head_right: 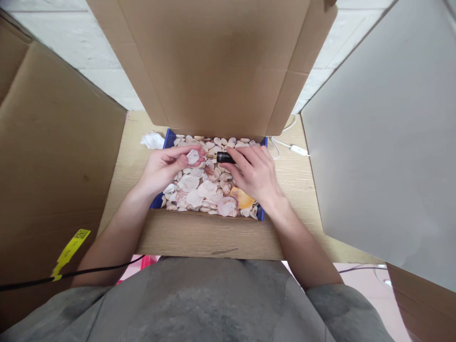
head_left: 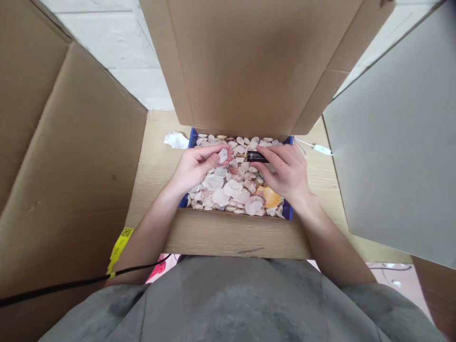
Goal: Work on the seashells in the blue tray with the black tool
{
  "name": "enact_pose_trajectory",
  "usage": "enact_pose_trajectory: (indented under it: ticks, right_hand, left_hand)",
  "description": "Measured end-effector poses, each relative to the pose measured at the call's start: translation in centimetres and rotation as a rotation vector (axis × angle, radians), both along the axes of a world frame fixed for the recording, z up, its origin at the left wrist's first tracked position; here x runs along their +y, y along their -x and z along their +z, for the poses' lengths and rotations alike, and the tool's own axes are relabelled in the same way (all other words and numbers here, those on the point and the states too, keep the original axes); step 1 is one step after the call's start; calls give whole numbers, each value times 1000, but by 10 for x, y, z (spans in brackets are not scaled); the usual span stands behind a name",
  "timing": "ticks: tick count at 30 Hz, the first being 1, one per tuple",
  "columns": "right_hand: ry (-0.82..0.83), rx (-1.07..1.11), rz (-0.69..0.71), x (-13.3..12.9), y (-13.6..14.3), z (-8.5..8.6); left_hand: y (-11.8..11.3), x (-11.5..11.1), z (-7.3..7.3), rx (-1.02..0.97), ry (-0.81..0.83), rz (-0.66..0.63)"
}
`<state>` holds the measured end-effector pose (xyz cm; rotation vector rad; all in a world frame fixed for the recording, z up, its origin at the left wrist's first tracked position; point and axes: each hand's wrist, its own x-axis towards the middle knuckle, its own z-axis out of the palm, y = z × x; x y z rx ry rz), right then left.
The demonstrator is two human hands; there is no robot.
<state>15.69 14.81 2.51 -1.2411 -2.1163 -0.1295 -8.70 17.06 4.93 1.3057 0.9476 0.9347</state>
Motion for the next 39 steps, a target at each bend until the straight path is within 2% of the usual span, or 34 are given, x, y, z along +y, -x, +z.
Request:
enact_pose_trajectory:
  ticks: [6, 11, 14, 18, 24, 26, 30, 33, 36, 39]
  right_hand:
    - [-65, -6, 6, 0, 1, 1]
    - [-20, 7, -9, 1, 0, 0]
    - [-47, 3, 7, 1, 0, -1]
    - [-123, -6, 9, 1, -1, 1]
    - [-254, -4, -24, -2, 0, 4]
    - [-215, -24, -17, -2, 0, 3]
    - [-1, -88, -15, -1, 1, 2]
    - [89, -124, -27, -1, 1, 1]
    - [81, -129, -19, -1, 2, 1]
    - [-1, -95, -10, 0, 1, 1]
  left_hand:
    - [1, 1, -2, 15, -15, -8]
    - [3, 2, -9, -41, -28, -47]
    - [3, 2, -10, -31, -24, -49]
    - [3, 1, -6, 34, 14, -50]
    - [2, 0, 4, 153, 95, -138]
    - [2, 0, 5, 171, 99, -142]
    - [5, 1, 2, 209, 71, -131]
    - [6, 2, -1, 231, 45, -130]
    - [5, 2, -1, 236, 37, -127]
    - [4, 2, 0, 220, 44, -127]
